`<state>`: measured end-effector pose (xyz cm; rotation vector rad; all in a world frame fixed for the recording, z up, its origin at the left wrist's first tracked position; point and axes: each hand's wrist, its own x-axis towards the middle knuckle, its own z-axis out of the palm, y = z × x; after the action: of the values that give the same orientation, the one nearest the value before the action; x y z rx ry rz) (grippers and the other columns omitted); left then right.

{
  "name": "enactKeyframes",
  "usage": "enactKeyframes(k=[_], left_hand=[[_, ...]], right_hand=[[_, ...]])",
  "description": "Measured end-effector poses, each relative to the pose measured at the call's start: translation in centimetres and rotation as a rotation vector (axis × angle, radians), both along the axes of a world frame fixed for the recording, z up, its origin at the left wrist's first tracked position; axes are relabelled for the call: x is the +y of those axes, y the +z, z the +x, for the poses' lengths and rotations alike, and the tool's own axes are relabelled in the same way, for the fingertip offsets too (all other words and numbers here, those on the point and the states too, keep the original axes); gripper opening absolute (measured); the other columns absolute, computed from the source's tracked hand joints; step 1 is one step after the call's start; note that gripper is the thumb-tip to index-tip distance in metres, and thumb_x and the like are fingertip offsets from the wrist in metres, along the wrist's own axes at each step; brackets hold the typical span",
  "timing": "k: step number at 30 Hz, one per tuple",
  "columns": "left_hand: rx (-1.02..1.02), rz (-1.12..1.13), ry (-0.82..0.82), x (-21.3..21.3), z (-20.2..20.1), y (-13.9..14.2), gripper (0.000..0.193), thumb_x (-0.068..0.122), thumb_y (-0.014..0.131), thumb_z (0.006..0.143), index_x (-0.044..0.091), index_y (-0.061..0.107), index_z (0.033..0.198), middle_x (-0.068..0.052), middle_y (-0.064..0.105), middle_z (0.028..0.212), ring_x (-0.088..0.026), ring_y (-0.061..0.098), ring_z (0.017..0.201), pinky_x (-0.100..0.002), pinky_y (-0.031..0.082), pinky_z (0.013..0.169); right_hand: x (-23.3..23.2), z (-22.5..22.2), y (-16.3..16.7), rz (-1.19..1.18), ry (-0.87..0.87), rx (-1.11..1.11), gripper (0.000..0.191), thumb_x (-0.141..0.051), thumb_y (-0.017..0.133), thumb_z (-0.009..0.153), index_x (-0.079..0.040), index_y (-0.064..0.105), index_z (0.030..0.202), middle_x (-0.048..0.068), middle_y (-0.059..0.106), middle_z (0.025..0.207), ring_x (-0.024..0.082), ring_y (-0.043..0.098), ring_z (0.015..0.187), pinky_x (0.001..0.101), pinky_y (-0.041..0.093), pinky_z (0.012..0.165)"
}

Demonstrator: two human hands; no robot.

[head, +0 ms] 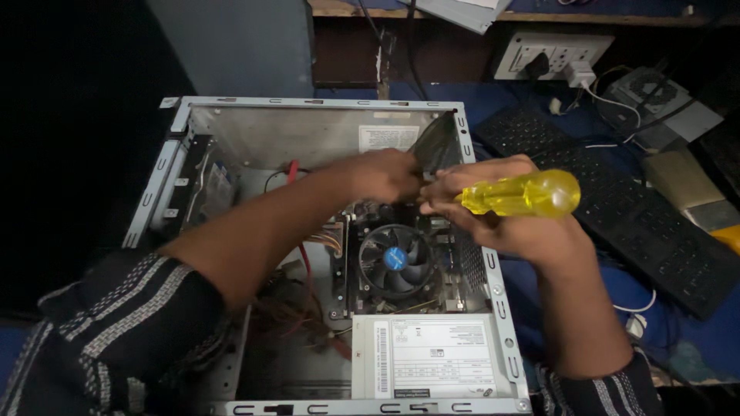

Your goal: The person works inside an open desktop computer case, using a yellow screwdriver to adjust components on the motherboard and near the CPU fan. They also handle a RAM stick and reposition the case on the workbench.

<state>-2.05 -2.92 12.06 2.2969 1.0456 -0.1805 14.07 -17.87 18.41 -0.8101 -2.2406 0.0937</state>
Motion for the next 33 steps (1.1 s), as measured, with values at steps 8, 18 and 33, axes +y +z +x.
enactKeyframes(k=[8, 18, 33], left_hand=[[-0.204, 0.067, -0.034, 1.1, -0.3, -1.1, 0.043, 0.036, 0.058, 0.089, 0.009, 0.073, 0.119, -0.019, 0.074, 0.114, -0.032, 0.072, 0.105, -0.043, 0.054, 0.091], [-0.153, 0.065, -0.015, 0.3, -0.7, -0.3, 0.040, 0.036, 0.063, 0.091, 0.011, 0.072, 0.119, -0.016, 0.076, 0.112, -0.028, 0.073, 0.103, -0.041, 0.054, 0.094], [-0.147, 0.023, -0.031, -0.4, -0.7, 0.1, 0.042, 0.033, 0.064, 0.088, 0.010, 0.070, 0.123, -0.018, 0.074, 0.117, -0.028, 0.072, 0.107, -0.042, 0.054, 0.095]], right_hand=[[-0.1, 0.2, -0.7, 0.107, -0.231, -0.056, 0.017, -0.013, 0.081, 0.089, -0.004, 0.068, 0.096, 0.005, 0.071, 0.078, 0.012, 0.062, 0.054, 0.0271, 0.046, 0.050], [0.0, 0.2, -0.7, 0.015, -0.305, -0.117, 0.021, -0.018, 0.085, 0.085, -0.005, 0.069, 0.084, 0.007, 0.071, 0.072, 0.017, 0.060, 0.047, 0.0301, 0.044, 0.046], [-0.1, -0.5, 0.3, -0.127, -0.280, -0.072, 0.017, -0.013, 0.083, 0.084, -0.006, 0.070, 0.094, 0.007, 0.070, 0.071, 0.018, 0.070, 0.061, 0.0311, 0.054, 0.056]])
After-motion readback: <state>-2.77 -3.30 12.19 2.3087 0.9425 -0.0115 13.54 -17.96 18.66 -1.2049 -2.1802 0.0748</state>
